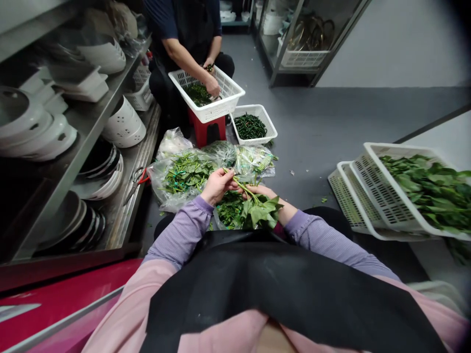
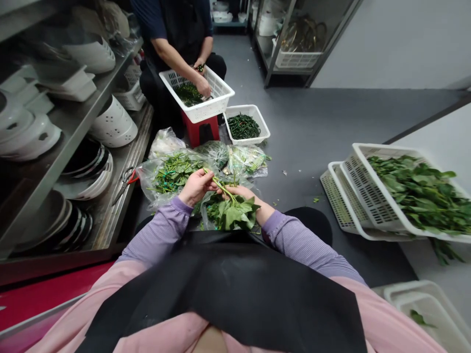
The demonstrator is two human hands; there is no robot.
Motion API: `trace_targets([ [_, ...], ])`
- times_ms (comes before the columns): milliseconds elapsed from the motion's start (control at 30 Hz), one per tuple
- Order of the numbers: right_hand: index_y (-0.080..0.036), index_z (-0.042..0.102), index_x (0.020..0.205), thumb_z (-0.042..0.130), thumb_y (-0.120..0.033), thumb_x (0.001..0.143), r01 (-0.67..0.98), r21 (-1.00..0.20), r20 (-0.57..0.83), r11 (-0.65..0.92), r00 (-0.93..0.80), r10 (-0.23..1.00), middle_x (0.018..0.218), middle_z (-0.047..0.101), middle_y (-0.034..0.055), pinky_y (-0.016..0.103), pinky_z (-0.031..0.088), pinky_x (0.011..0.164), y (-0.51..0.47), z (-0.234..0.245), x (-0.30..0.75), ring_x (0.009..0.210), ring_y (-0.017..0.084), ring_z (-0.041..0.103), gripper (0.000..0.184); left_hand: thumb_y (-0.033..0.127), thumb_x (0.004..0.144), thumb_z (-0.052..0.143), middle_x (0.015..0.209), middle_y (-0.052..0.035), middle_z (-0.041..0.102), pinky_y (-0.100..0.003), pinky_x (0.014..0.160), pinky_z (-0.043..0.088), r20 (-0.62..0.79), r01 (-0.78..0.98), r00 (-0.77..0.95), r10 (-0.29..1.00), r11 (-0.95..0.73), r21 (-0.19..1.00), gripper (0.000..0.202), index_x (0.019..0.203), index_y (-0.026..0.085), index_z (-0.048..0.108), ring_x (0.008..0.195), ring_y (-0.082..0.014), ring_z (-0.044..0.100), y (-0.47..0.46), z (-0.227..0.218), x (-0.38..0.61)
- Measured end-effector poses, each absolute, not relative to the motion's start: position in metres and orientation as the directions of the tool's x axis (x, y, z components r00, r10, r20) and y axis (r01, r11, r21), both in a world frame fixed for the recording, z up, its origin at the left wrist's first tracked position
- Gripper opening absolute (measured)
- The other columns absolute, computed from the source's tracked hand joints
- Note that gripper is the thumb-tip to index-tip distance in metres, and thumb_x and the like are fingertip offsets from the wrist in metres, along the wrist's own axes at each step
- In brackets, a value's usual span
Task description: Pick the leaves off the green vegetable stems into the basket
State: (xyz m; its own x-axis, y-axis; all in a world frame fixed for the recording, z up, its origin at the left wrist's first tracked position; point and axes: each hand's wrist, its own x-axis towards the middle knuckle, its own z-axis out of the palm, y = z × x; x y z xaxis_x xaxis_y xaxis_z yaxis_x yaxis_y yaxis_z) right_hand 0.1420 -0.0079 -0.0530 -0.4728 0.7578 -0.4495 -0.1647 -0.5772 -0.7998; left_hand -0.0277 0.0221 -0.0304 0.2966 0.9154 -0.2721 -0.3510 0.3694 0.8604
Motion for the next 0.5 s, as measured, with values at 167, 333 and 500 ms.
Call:
trace_targets([
  [167, -0.016, 0.058, 0.067, 0.061, -0.035, 0.066, -0.027, -0.835, -0.484, -0.550, -0.441, 0.756, 0.059, 0.054, -0.0007, 0.024, 0.036, 0.053, -0.008, -0.051, 0.145, 0.053, 0.010, 0.045, 0.020, 0.039, 0.070, 0.065, 0.055, 0.0024, 0.056, -0.022, 0.050, 0.050, -0.241, -0.213, 0.289, 0.927, 0.308, 0.927, 0.031, 0.076, 0.014, 0.048, 0.047, -0.0092, 0.058, 0.021, -0.034, -0.029],
  [333, -0.016, 0.050, 0.057, 0.052, -0.033, 0.066, 0.117, -0.934, -0.347, -0.336, -0.085, 0.934, 0.056, 0.048, -0.0021, 0.024, 0.034, 0.053, -0.002, -0.036, 0.139, 0.053, 0.009, 0.041, 0.019, 0.037, 0.078, 0.057, 0.067, -0.0024, 0.062, -0.026, 0.067, 0.052, 0.242, 0.094, 0.182, 0.953, -0.262, 0.961, 0.022, 0.075, 0.016, 0.056, 0.065, -0.0125, 0.063, -0.012, -0.018, -0.016],
  [500, -0.017, 0.048, 0.059, 0.048, -0.036, 0.067, 0.070, -0.948, -0.300, -0.311, 0.132, 0.945, 0.054, 0.047, -0.0024, 0.024, 0.035, 0.054, -0.002, -0.040, 0.169, 0.054, 0.010, 0.041, 0.021, 0.031, 0.077, 0.059, 0.073, -0.0034, 0.064, -0.026, 0.069, 0.052, 0.441, 0.185, 0.165, 0.882, -0.467, 0.865, 0.016, 0.082, 0.016, 0.058, 0.069, -0.0130, 0.064, -0.015, -0.013, -0.029],
])
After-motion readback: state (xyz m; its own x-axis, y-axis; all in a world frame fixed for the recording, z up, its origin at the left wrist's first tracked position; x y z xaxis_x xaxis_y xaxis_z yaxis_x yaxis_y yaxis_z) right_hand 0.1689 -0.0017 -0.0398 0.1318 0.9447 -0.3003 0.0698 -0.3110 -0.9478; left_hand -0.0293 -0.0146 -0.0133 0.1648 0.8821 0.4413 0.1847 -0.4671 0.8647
